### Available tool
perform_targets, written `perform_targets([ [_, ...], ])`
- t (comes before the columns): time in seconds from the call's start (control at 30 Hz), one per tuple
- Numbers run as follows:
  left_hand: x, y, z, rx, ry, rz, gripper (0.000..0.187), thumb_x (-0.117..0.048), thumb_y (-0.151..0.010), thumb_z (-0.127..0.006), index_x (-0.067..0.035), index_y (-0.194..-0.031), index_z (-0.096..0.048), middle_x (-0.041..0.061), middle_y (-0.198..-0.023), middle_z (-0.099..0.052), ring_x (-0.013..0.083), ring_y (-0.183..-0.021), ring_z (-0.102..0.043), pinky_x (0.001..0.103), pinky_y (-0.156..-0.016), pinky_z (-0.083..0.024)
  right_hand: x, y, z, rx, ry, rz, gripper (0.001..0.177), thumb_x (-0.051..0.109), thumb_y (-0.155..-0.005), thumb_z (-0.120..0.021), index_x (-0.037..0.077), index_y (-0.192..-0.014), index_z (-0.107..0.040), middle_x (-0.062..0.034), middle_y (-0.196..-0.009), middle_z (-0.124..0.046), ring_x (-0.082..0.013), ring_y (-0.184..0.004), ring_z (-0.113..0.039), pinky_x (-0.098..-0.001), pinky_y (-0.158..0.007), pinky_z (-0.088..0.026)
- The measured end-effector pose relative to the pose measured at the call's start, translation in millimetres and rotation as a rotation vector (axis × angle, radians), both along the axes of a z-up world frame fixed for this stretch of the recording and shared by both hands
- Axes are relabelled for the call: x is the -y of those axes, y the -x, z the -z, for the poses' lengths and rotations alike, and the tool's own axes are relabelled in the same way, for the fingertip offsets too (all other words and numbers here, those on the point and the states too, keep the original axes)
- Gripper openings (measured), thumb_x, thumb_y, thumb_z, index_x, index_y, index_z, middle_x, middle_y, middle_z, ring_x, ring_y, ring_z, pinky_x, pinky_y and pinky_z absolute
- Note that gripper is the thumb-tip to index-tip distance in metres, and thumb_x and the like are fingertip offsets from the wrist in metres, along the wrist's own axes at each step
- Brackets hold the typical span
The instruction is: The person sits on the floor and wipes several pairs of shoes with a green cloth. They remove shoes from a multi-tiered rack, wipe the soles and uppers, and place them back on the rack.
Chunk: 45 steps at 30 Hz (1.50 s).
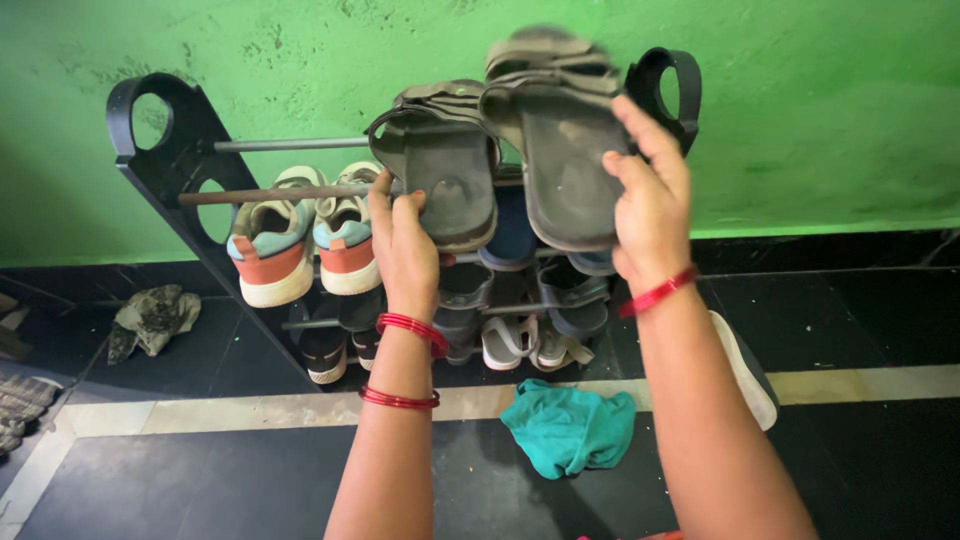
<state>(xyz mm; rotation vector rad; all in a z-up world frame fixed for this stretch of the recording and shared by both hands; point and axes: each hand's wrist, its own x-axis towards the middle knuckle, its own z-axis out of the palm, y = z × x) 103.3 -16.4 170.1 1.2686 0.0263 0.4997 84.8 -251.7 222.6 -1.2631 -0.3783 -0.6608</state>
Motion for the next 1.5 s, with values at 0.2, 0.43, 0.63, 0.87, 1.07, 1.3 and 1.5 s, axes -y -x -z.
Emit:
perform_targets([
  [0.2, 7.3, -0.8, -7.9, 0.116, -0.142, -0.029, 0.051, -0.022, -0.094, -0.047, -0.008, -0.143, -0.046, 0.016, -0.125, -0.063, 0.0206, -0.083, -0.067, 0.034, -0.061, -0.053, 8.1, -45.3, 25.7, -0.172, -0.015, 0.009, 0.045, 0.002, -0.097, -0.053, -0.003, -0.142, -0.057, -0.0112, -0.148, -0.057, -0.0148, -0.139, -0.049, -0.0267, -0.115, -0.034],
  [0.43, 17.0, 12.6, -37.2, -0.118, -0.002, 0.182, 0.062, -0.035, -0.091, -0.05, -0.015, -0.149, -0.041, 0.016, -0.096, -0.066, 0.0225, -0.051, -0.058, 0.031, -0.039, -0.045, 26.3, -55.8, 27.8, -0.123, 0.1, 0.163, 0.048, 0.011, -0.097, -0.053, -0.002, -0.142, -0.059, -0.0132, -0.144, -0.063, -0.019, -0.132, -0.057, -0.0289, -0.111, -0.042],
  [0.63, 69.1, 27.3, 12.0, 0.095, 0.449, 0.052, 0.054, -0.051, -0.104, -0.041, -0.023, -0.149, -0.034, 0.005, -0.088, -0.057, 0.0098, -0.063, -0.053, 0.025, -0.051, -0.048, 34.8, -7.4, 42.3, -0.212, 0.14, 0.131, 0.048, 0.039, -0.107, -0.047, 0.009, -0.145, -0.048, -0.005, -0.143, -0.053, -0.0154, -0.106, -0.066, -0.0263, -0.055, -0.053],
  [0.87, 180.5, 78.2, 105.3, 0.087, -0.019, 0.182, 0.019, -0.022, -0.106, -0.057, -0.003, -0.106, -0.061, 0.001, -0.079, -0.057, 0.0112, -0.066, -0.056, 0.025, -0.061, -0.047, 145.2, 43.7, 169.8, -0.379, 0.023, 0.388, 0.037, 0.037, -0.111, -0.052, 0.005, -0.111, -0.069, -0.0079, -0.1, -0.074, -0.0152, -0.08, -0.07, -0.0249, -0.061, -0.048],
  [1.07, 260.2, 69.3, 179.7, 0.087, -0.319, 0.323, 0.014, -0.015, -0.1, -0.063, -0.001, -0.105, -0.062, 0.009, -0.091, -0.069, 0.0211, -0.083, -0.068, 0.034, -0.073, -0.054, 278.4, 51.9, 316.8, -0.74, 0.718, 0.775, 0.057, 0.042, -0.09, -0.071, 0.004, -0.131, -0.066, -0.0202, -0.117, -0.072, -0.0327, -0.106, -0.068, -0.0439, -0.093, -0.052],
  [1.3, 331.8, 42.1, 292.9, -0.234, -0.802, 0.49, 0.058, -0.024, -0.085, -0.078, -0.019, -0.137, -0.055, 0.024, -0.135, -0.054, 0.0455, -0.119, -0.057, 0.048, -0.099, -0.047, 308.7, 35.0, 384.6, -1.414, 0.726, 0.855, 0.12, 0.065, -0.065, -0.086, 0.013, -0.157, -0.03, -0.024, -0.148, -0.047, -0.0459, -0.137, -0.041, -0.0648, -0.106, -0.034],
  [1.5, 357.0, 50.2, 349.6, -0.34, -1.126, 0.788, 0.089, -0.033, -0.073, -0.09, -0.023, -0.149, -0.046, 0.03, -0.156, -0.032, 0.0477, -0.13, -0.048, 0.046, -0.106, -0.044, 291.6, 23.2, 396.8, -1.591, 0.796, 0.873, 0.074, 0.05, -0.072, -0.081, 0.017, -0.137, -0.065, -0.0166, -0.141, -0.058, -0.0404, -0.141, -0.043, -0.0615, -0.112, -0.032],
])
